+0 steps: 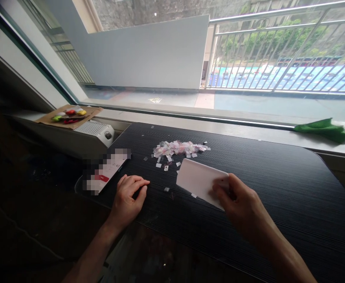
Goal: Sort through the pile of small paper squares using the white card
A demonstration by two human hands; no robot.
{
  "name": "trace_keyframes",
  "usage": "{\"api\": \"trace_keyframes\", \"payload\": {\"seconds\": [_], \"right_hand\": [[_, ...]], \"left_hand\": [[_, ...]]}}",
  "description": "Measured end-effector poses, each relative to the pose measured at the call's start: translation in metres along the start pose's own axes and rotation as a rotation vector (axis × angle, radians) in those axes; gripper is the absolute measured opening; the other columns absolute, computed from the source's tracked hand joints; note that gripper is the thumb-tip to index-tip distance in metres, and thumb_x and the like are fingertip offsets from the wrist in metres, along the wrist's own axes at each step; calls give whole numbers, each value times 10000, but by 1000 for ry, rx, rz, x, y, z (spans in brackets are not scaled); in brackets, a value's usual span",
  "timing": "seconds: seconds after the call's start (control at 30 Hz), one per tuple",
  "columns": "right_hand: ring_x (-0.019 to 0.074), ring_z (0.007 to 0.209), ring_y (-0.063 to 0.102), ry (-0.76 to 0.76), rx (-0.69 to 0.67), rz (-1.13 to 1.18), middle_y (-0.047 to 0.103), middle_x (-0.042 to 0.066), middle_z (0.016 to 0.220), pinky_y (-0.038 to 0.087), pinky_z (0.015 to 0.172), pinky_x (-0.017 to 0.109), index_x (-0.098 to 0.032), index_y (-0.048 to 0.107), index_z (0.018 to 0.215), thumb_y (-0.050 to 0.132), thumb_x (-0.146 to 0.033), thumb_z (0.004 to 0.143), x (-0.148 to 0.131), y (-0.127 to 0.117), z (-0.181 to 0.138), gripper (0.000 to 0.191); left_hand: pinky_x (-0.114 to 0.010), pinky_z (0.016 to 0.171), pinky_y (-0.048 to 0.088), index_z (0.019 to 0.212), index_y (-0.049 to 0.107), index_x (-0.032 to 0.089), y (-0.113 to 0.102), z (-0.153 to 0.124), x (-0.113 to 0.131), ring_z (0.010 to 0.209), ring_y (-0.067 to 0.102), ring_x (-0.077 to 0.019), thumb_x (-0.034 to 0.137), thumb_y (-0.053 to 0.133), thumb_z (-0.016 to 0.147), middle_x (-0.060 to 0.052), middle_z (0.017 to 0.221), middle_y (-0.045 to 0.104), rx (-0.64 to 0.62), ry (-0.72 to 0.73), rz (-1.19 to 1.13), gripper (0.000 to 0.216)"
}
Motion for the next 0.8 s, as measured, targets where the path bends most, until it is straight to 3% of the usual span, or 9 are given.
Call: {"api": "trace_keyframes", "payload": {"seconds": [0.2,0.4,0.63,0.8], "right_hand": [[208,714,692,-26,-51,104,738,33,810,545,640,324,-230,638,838,570,-414,853,-9,24,11,197],[176,629,661,-43,-214,101,714,-4,689,533,568,271,-229,641,749,636,-421,841,-12,28,-3,213],[241,709,711,105,4,128,759,40,794,558,606,338,-246,661,872,596,-489,841,24,8,-23,253],[206,619,663,50,-124,97,714,12,698,515,527,295,-241,656,809,577,-516,852,24,23,-30,290]], "left_hand": [[-515,1068,359,908,688,218,0,0,0,890,648,-206,172,511,910,-30,879,678,-5,-8,-2,183],[-503,1066,362,907,690,212,0,0,1,888,645,-199,152,505,907,-30,882,679,-5,-7,5,195],[-503,1080,356,919,694,210,0,0,1,908,645,-205,160,517,902,-34,891,680,-18,-16,4,184],[-507,1084,354,917,696,213,0,0,1,907,643,-204,157,520,900,-33,895,683,-21,-21,9,186]]}}
Point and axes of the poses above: each hand's wrist, its own z-axis towards the middle knuckle, its own y-axis out of the palm, x = y × z, the point moved 5 cm from there along z, towards the middle knuckle
